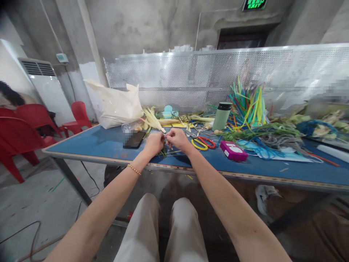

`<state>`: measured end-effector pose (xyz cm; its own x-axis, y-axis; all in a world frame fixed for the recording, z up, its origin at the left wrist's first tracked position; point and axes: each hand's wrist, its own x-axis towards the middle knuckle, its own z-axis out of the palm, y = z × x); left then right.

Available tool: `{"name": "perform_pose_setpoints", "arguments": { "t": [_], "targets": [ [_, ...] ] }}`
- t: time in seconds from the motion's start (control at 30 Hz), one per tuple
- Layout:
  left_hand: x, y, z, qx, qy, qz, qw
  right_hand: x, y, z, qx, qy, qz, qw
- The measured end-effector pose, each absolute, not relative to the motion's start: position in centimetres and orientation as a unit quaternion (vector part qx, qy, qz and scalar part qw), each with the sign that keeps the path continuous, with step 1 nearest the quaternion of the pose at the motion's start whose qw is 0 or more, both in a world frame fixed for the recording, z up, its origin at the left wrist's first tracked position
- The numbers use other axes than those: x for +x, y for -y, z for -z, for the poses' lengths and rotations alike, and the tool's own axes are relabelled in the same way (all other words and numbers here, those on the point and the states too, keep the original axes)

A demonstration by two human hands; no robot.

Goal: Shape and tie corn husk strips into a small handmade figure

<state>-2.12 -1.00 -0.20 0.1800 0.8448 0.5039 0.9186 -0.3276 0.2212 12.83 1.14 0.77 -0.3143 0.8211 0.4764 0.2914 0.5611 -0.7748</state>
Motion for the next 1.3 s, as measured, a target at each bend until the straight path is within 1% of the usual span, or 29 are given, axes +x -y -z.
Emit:
{"name": "perform_pose_setpoints", "arguments": {
  "t": [0.03,0.1,0.33,0.73,0.93,1.3],
  "targets": [
    [-2.1,1.0,0.2,-0.767,0.573,0.282,0.063,12.8,-1.0,-0.8,-0.37,0.743,-0.33,0.449],
    [-2.2,1.1,0.2,-0.771,0.565,0.288,0.059,12.7,-0.9,-0.8,-0.369,0.73,-0.358,0.451],
    [-2.2,0.8,0.2,-0.754,0.569,0.326,0.041,12.4,-1.0,-0.8,-0.402,0.735,-0.303,0.454],
    [-2.5,0.3,0.3,-0.744,0.574,0.343,0.008,12.3,-1.3,-0.5,-0.394,0.731,-0.303,0.468],
    [-3.5,0.1,-0.3,-0.76,0.546,0.348,-0.058,12.8,-1.7,-0.4,-0.386,0.738,-0.308,0.459],
    [-3.7,0.3,-0.5,-0.711,0.56,0.418,-0.077,12.9,-1.5,-0.6,-0.409,0.747,-0.274,0.447]
  ]
}}
